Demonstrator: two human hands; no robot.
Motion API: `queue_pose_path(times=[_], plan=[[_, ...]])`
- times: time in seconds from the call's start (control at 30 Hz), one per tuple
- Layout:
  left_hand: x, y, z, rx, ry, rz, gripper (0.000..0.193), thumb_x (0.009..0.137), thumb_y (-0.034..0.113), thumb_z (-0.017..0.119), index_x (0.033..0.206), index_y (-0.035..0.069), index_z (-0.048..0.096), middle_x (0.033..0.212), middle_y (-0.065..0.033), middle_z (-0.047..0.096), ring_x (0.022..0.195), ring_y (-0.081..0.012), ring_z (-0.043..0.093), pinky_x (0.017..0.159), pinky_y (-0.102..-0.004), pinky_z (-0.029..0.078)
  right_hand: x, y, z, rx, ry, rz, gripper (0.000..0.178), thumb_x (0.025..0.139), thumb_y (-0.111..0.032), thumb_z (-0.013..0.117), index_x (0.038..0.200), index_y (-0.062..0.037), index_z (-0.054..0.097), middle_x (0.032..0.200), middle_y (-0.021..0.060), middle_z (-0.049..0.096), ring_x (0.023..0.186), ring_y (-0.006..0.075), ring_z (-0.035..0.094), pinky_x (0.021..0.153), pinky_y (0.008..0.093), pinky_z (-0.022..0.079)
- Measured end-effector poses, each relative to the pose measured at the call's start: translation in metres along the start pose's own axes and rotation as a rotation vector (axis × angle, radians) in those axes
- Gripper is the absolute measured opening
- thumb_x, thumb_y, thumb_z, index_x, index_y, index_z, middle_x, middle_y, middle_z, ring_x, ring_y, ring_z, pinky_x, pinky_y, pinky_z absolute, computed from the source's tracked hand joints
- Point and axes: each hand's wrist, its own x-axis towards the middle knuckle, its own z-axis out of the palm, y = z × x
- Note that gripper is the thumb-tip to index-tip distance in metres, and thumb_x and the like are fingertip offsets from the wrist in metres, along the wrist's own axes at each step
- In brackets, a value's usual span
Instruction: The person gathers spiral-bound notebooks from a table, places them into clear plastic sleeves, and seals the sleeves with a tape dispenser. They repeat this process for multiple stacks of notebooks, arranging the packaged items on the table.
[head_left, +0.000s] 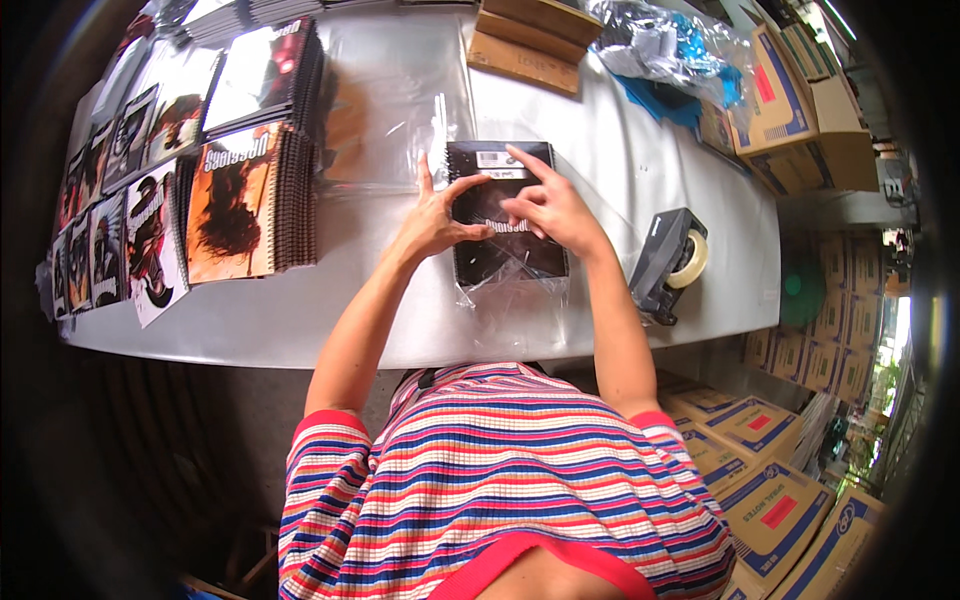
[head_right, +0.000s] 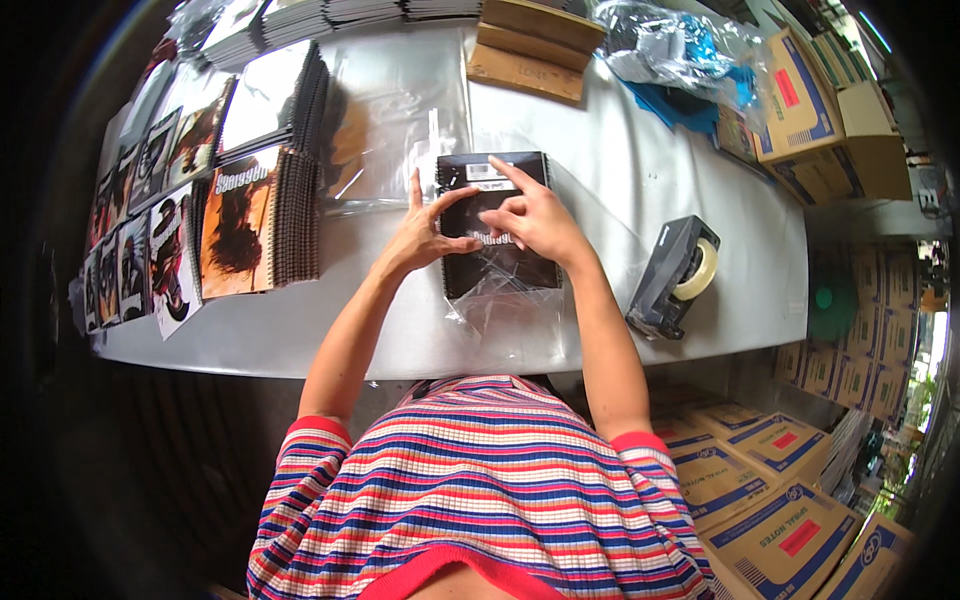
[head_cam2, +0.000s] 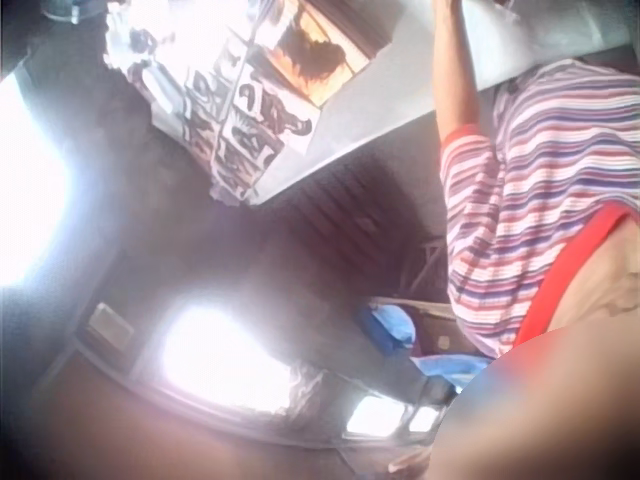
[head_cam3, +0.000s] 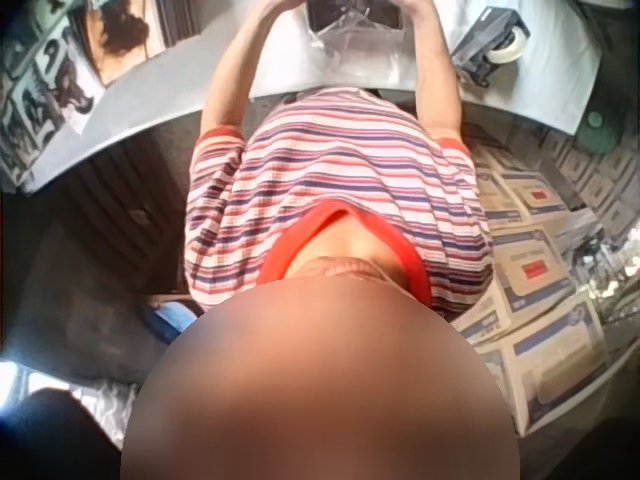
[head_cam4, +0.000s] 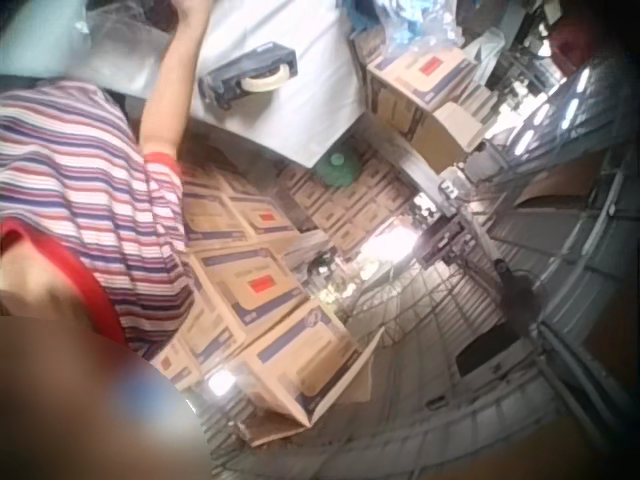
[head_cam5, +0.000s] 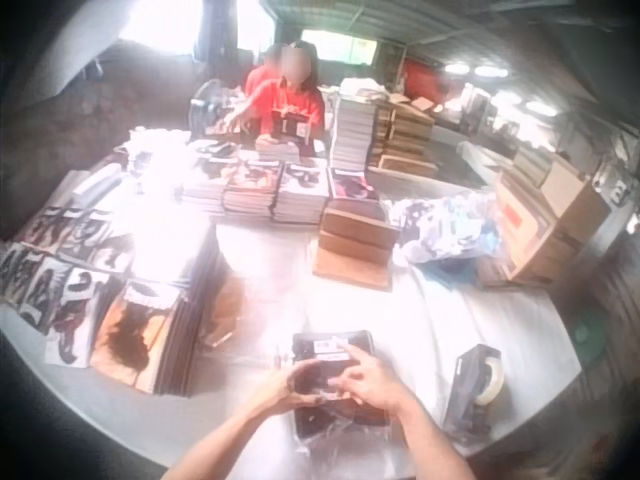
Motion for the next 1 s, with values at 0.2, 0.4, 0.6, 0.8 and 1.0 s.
queue_pose_path(times=[0.2,0.4,0.6,0.8,1.0], plan=[[0.005,-0.014,0.004,0.043,0.019,0.049,0.083,0.054,0.042,0.083,0.129,0.032,0.047,0.143,-0.034,0.009,0.135,-0.0446,0.001,0.109,-0.0477,0.022,0.047,0.006,0.03,-0.911,0.152,0.066,0.108,0.059,-0.035,0.082,0.142,-0.0097,0.019,0.073,0.0185,0.065,0.078,0.0347,0.065,0.073,0.041,0.051],[-0.006,-0.014,0.008,-0.015,0.142,-0.055,0.104,0.05,0.046,0.085,0.137,0.023,0.032,0.141,-0.0335,0.016,0.126,-0.0429,0.03,0.101,-0.0445,0.035,0.005,0.039,-0.012,-0.988,0.473,0.048,0.101,0.06,-0.052,0.076,0.137,-0.0053,0.029,0.106,0.0286,0.057,0.101,0.0389,0.056,0.087,0.044,0.044],[-0.015,0.019,0.043,-0.564,0.306,-0.066,0.118,0.057,0.034,0.083,0.138,-0.009,0.008,0.129,-0.0255,0.038,0.121,-0.0315,0.04,0.102,-0.0371,0.032,-0.018,0.08,-0.014,-0.016,0.29,0.011,0.088,0.071,-0.045,0.073,0.133,0.0014,0.033,0.127,0.0192,0.045,0.118,0.0285,0.045,0.101,0.0363,0.033],[-0.063,0.061,0.04,-0.767,0.426,0.445,0.132,0.052,0.026,0.086,0.142,0.011,-0.008,0.142,-0.0176,0.02,0.125,-0.0305,0.035,0.104,-0.0428,0.031,-0.073,0.028,-0.002,0.473,0.322,-0.424,0.109,0.063,-0.021,0.082,0.142,-0.0077,0.008,0.133,0.0176,0.039,0.121,0.0264,0.041,0.102,0.0362,0.033],[-0.065,0.058,0.052,-0.423,0.4,0.375,0.12,0.046,0.021,0.09,0.139,0.001,0.017,0.118,-0.0144,0.05,0.111,-0.0238,0.05,0.095,-0.0364,0.041,-0.093,0.058,-0.003,0.113,0.381,-0.303,0.115,0.051,-0.034,0.088,0.138,-0.0021,0.02,0.134,0.0124,0.035,0.116,0.0224,0.042,0.102,0.0357,0.032]])
